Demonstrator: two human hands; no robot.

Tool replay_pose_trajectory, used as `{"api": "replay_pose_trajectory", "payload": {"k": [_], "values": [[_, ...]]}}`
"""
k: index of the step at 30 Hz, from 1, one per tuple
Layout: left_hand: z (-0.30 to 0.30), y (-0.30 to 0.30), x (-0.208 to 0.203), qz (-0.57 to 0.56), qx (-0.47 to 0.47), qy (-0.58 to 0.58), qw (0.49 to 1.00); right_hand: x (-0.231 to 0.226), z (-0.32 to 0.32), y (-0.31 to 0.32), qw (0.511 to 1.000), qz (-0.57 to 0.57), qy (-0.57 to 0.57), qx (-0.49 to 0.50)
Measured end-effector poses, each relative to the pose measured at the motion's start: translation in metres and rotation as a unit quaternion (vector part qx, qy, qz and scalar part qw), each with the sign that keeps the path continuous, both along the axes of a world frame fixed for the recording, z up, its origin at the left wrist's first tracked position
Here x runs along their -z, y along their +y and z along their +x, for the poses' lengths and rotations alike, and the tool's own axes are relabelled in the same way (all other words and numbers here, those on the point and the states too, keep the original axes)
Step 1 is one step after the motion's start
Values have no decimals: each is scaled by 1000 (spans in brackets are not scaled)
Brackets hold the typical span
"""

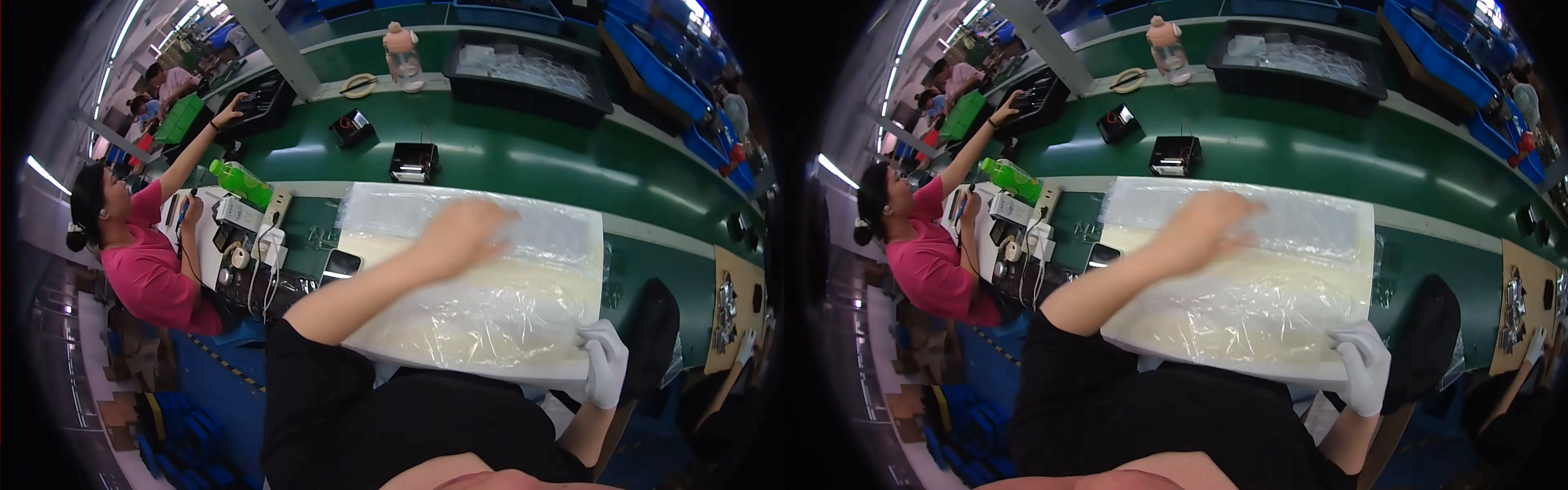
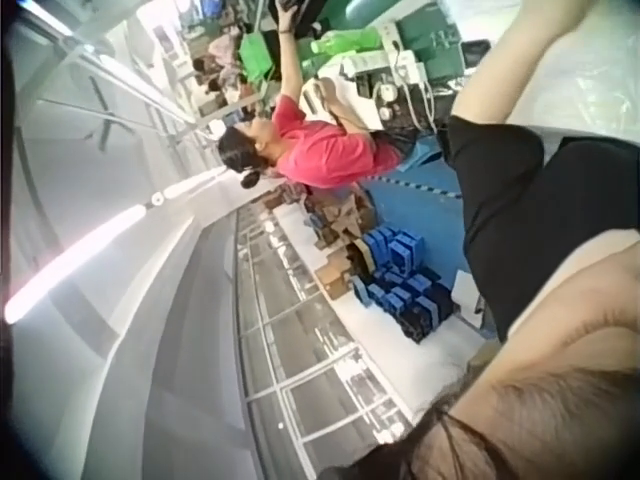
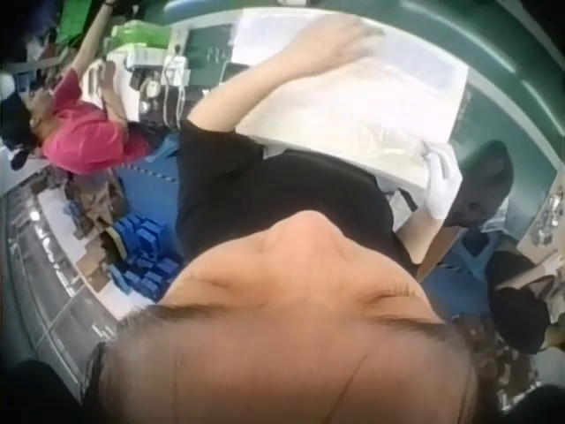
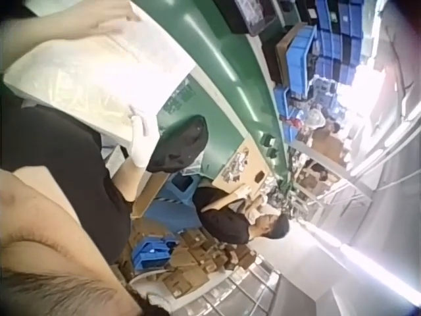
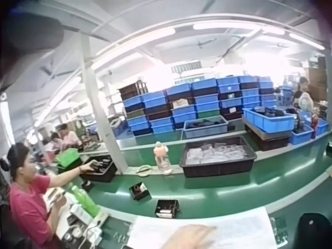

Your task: Cleaning electronic components with a cloth and wrapping them in plastic sheets on an assembly line.

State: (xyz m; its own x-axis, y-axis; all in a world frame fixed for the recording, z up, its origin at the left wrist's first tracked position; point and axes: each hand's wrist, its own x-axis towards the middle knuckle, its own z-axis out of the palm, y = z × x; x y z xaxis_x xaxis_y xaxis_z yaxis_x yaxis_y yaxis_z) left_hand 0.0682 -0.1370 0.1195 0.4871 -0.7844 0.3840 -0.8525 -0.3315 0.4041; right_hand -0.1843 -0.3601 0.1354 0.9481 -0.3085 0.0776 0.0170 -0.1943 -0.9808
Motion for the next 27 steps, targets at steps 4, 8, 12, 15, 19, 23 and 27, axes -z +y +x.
{"api": "replay_pose_trajectory", "payload": {"k": [4, 8, 12, 15, 19, 23, 27], "values": [[155, 76, 20, 16, -292, -225, 929, -8, 7, -11, 996, 7, 27, 79], [232, 195, 94, 180, -416, -285, 845, -15, 11, -3, 992, 2, 46, 117], [230, 192, 109, 91, -438, -242, 861, -27, 32, 24, 983, 99, 10, 157], [212, 176, 63, -77, -427, -269, 860, -19, 59, 37, 972, 141, -41, 185], [157, 138, -2, -515, -314, 308, 736, -34, 127, 75, 977, 183, -19, 107], [86, 83, -27, -373, -119, 596, 701, -31, 165, 104, 983, 170, -32, -56], [43, 67, -28, -319, -73, 667, 669, -27, 165, 117, 968, 215, -33, -129]]}}
